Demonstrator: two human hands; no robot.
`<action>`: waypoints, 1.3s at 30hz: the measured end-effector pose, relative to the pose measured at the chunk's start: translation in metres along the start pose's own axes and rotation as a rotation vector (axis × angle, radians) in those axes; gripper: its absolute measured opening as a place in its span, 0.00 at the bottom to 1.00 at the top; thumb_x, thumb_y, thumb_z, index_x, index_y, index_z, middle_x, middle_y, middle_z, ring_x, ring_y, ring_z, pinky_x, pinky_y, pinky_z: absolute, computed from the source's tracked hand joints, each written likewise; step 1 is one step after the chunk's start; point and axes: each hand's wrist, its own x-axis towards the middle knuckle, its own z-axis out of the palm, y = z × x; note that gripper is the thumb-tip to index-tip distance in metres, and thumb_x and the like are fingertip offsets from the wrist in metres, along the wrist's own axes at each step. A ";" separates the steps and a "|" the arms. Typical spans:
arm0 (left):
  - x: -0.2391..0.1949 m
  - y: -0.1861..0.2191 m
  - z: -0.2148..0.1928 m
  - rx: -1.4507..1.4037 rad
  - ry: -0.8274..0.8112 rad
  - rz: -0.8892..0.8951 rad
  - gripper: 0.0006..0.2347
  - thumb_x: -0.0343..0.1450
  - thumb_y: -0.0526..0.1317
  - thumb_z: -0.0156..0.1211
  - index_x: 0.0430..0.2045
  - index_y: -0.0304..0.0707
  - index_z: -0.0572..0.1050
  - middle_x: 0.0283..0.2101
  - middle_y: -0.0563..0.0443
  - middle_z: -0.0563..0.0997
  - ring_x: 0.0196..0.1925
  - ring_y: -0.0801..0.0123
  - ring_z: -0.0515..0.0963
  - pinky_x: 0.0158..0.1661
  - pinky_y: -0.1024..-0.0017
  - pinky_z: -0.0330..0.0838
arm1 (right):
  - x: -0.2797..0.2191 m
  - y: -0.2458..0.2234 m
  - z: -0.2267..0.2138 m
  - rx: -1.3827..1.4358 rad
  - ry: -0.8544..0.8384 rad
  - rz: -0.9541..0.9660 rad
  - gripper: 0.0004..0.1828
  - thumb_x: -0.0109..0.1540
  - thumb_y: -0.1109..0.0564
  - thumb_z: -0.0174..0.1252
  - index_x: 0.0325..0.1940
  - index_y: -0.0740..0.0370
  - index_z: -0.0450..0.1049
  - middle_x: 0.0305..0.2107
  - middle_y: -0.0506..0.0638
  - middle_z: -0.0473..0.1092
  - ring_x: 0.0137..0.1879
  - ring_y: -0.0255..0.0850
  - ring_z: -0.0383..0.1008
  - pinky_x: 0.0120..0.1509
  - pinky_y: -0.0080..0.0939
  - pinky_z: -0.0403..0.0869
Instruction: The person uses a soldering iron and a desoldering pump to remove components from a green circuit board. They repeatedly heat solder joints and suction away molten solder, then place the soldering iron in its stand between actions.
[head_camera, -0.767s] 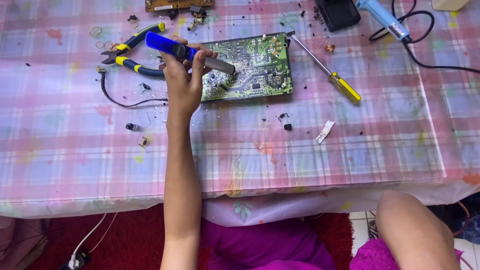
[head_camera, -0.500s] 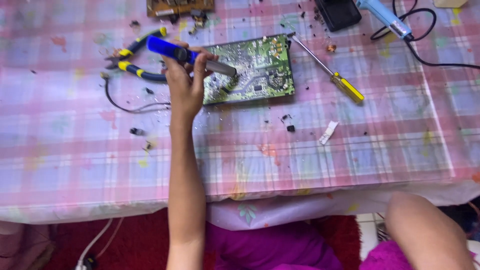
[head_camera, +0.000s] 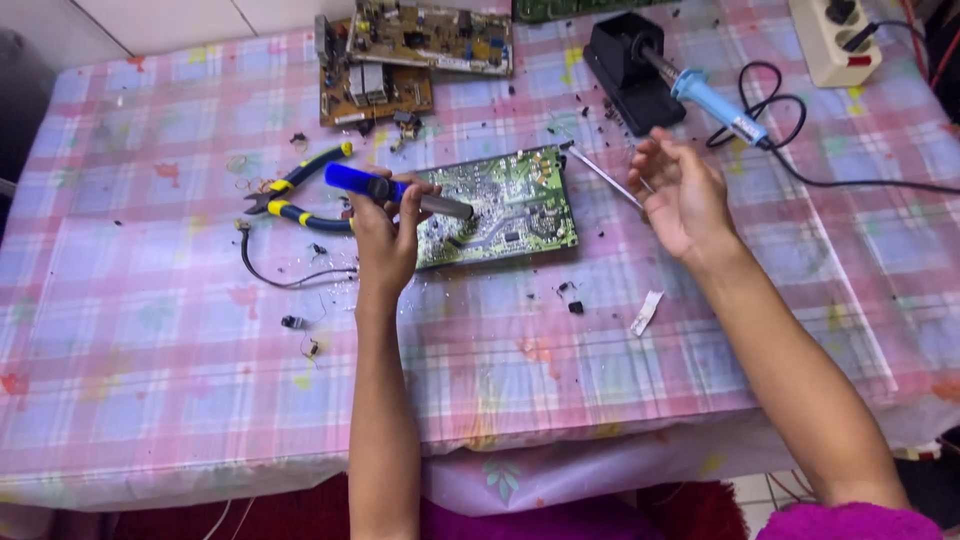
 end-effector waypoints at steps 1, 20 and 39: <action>0.001 -0.001 0.000 0.003 -0.008 0.000 0.10 0.72 0.34 0.44 0.41 0.33 0.52 0.35 0.39 0.74 0.37 0.51 0.79 0.34 0.61 0.78 | 0.037 0.012 -0.021 0.128 0.097 0.079 0.06 0.53 0.59 0.59 0.32 0.62 0.73 0.29 0.50 0.72 0.35 0.41 0.75 0.42 0.37 0.77; -0.003 0.003 0.014 -0.061 -0.022 0.031 0.10 0.71 0.32 0.47 0.40 0.37 0.54 0.38 0.43 0.75 0.43 0.60 0.79 0.40 0.73 0.76 | 0.007 -0.035 0.010 -0.624 0.212 -1.133 0.05 0.66 0.66 0.54 0.44 0.74 0.69 0.29 0.60 0.70 0.29 0.39 0.69 0.34 0.34 0.74; -0.002 0.008 0.019 -0.020 -0.058 0.047 0.10 0.69 0.31 0.49 0.38 0.31 0.56 0.32 0.39 0.77 0.35 0.47 0.79 0.29 0.62 0.76 | 0.008 0.031 0.022 -0.461 0.015 -0.737 0.08 0.64 0.60 0.53 0.36 0.71 0.67 0.26 0.59 0.68 0.21 0.36 0.67 0.25 0.33 0.70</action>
